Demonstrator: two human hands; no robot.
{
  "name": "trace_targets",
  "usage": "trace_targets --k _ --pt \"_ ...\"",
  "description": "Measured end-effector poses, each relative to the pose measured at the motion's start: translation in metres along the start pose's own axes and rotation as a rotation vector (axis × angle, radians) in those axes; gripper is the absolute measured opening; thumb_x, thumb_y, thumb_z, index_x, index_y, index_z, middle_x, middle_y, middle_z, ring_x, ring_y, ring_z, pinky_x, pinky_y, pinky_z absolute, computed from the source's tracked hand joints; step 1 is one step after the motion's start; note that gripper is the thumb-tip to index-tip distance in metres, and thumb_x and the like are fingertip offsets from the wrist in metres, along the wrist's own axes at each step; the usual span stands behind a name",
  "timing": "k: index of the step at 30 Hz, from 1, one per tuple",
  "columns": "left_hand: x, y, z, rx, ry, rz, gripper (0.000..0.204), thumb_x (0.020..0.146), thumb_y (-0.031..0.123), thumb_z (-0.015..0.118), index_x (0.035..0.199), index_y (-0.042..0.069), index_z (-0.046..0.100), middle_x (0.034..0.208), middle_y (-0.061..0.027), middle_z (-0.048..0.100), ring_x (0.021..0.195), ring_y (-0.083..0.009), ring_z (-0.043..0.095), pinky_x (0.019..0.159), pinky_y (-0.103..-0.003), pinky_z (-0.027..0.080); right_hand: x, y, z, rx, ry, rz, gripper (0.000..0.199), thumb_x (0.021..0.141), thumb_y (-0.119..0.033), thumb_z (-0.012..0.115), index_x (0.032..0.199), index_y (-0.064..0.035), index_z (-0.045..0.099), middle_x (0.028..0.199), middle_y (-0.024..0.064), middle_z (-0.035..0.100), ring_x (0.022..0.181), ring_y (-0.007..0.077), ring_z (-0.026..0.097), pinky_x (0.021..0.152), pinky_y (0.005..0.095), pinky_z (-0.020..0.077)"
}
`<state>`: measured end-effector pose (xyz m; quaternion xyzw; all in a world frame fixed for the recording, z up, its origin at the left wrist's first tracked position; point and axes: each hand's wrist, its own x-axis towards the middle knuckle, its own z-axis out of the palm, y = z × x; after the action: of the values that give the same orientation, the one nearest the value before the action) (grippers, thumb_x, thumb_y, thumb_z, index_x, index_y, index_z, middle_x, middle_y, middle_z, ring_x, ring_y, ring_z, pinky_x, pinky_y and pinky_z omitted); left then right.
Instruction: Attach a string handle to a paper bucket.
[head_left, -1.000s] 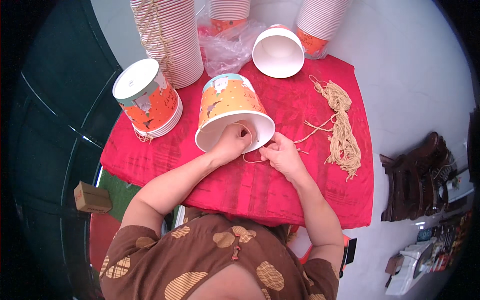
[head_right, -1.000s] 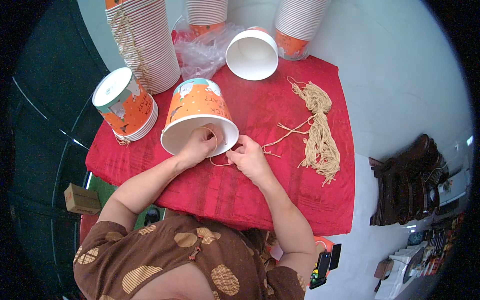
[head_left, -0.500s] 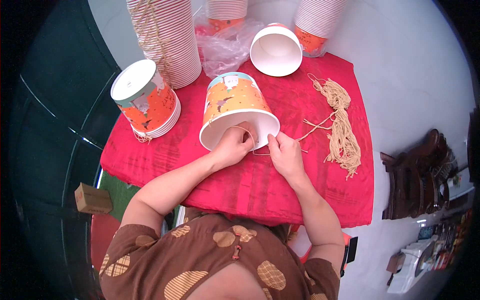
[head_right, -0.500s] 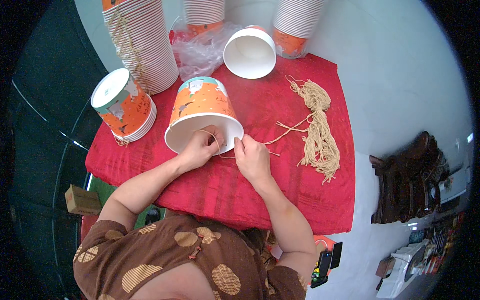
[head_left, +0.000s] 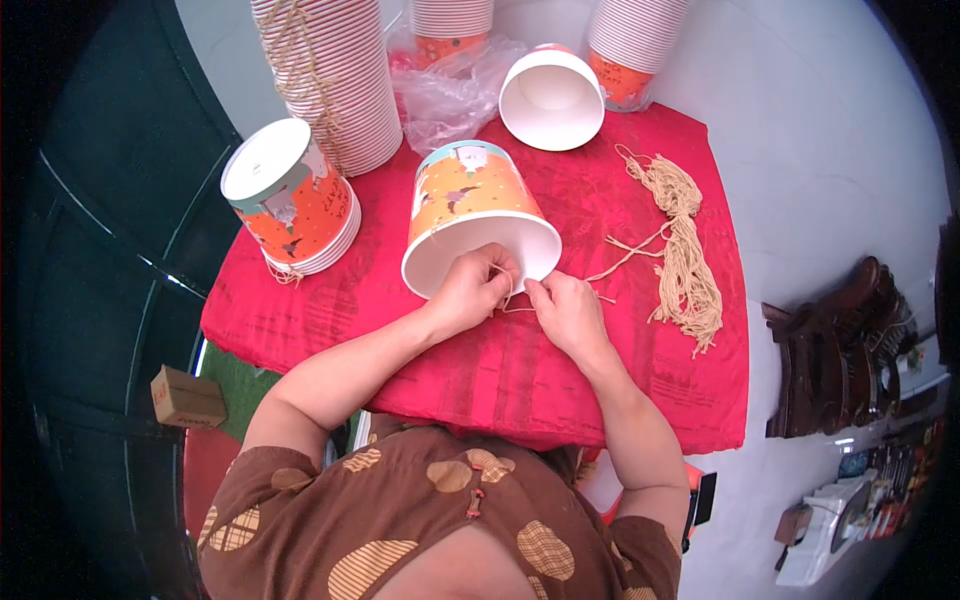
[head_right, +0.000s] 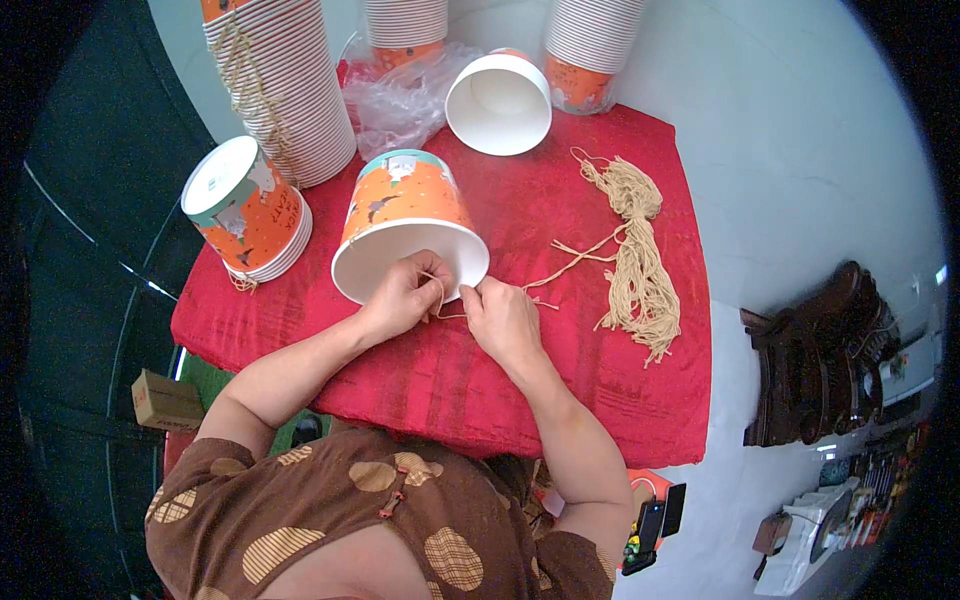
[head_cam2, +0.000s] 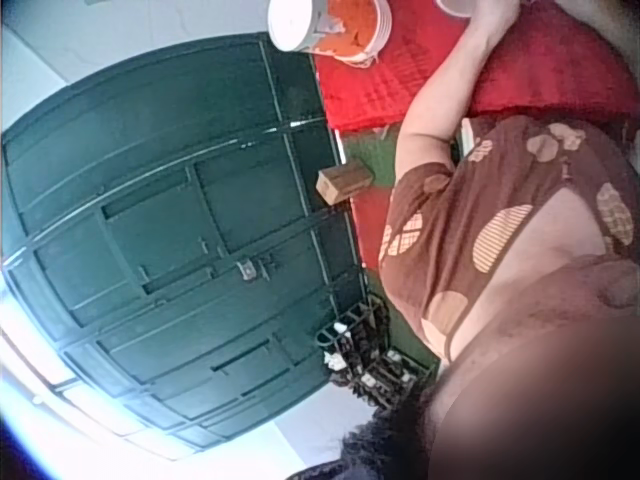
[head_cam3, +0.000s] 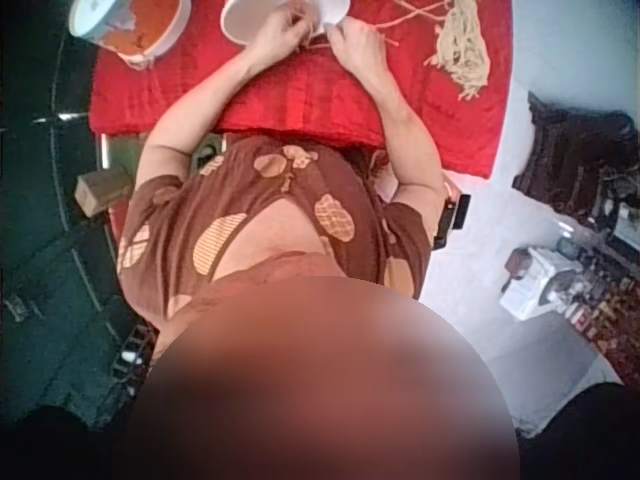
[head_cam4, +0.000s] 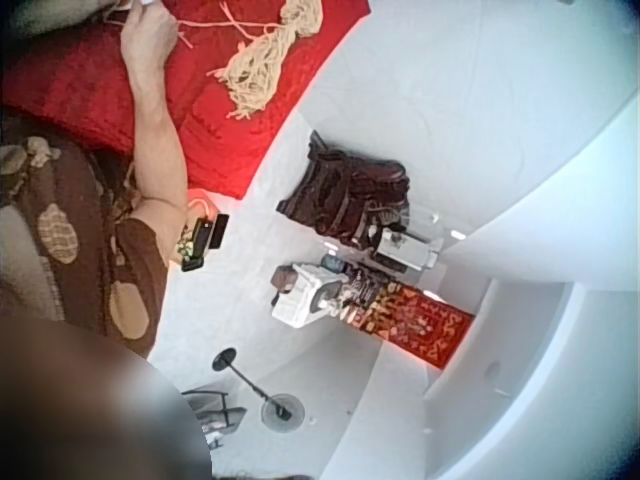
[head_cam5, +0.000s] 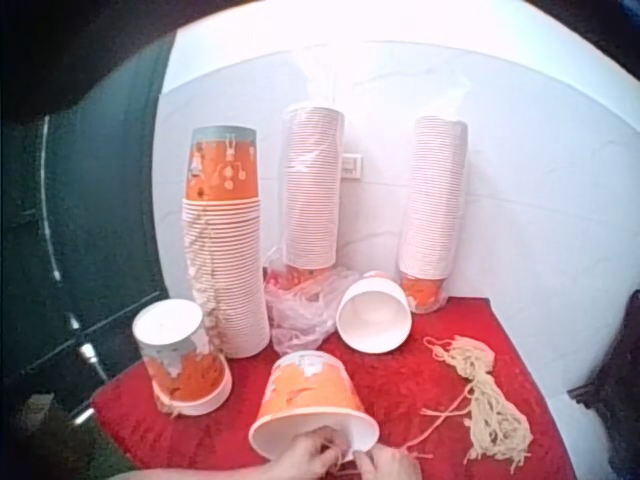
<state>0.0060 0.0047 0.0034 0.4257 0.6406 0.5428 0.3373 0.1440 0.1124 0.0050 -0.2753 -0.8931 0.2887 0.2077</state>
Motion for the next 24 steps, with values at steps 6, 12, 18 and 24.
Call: trace_targets --k 6,12,18,24 --pt "0.007 -0.008 -0.006 -0.113 -0.003 -0.084 0.004 0.089 0.000 0.055 0.089 -0.001 0.058 0.072 -0.0059 0.059 0.057 -0.0104 0.057 0.045 -0.024 0.047 0.003 0.012 -0.018 0.210 -0.337 0.075 0.021 0.081 -0.019 0.065 0.087 0.0003 0.069 0.076 0.0207 0.067 0.072 0.0357 0.067 0.067 0.0439 0.0523" --pt "0.008 -0.008 -0.009 -0.230 -0.030 -0.089 0.004 0.087 -0.005 0.056 0.091 -0.003 0.056 0.076 -0.0078 0.059 0.058 -0.0125 0.059 0.045 -0.026 0.051 -0.001 0.015 -0.016 0.251 -0.335 -0.179 0.011 0.082 -0.009 0.066 0.082 0.0012 0.065 0.073 0.0078 0.064 0.068 0.0176 0.062 0.063 0.0293 0.0489" --pt "0.006 -0.005 -0.007 -0.250 -0.021 -0.088 0.004 0.086 -0.005 0.056 0.088 -0.002 0.056 0.073 -0.0063 0.058 0.057 -0.0124 0.059 0.045 -0.025 0.050 -0.005 -0.006 -0.026 0.228 -0.370 -0.271 0.010 0.081 -0.010 0.064 0.080 -0.0003 0.064 0.075 0.0159 0.063 0.068 0.0315 0.064 0.064 0.0401 0.0500" --pt "0.007 -0.012 -0.007 -0.202 -0.046 -0.075 0.003 0.086 -0.002 0.057 0.083 -0.001 0.058 0.071 -0.0043 0.059 0.057 -0.0105 0.058 0.048 -0.025 0.049 -0.008 -0.015 -0.026 0.272 -0.330 -0.283 0.010 0.083 -0.008 0.062 0.082 0.0019 0.063 0.075 0.0178 0.063 0.066 0.0289 0.064 0.062 0.0382 0.0498"
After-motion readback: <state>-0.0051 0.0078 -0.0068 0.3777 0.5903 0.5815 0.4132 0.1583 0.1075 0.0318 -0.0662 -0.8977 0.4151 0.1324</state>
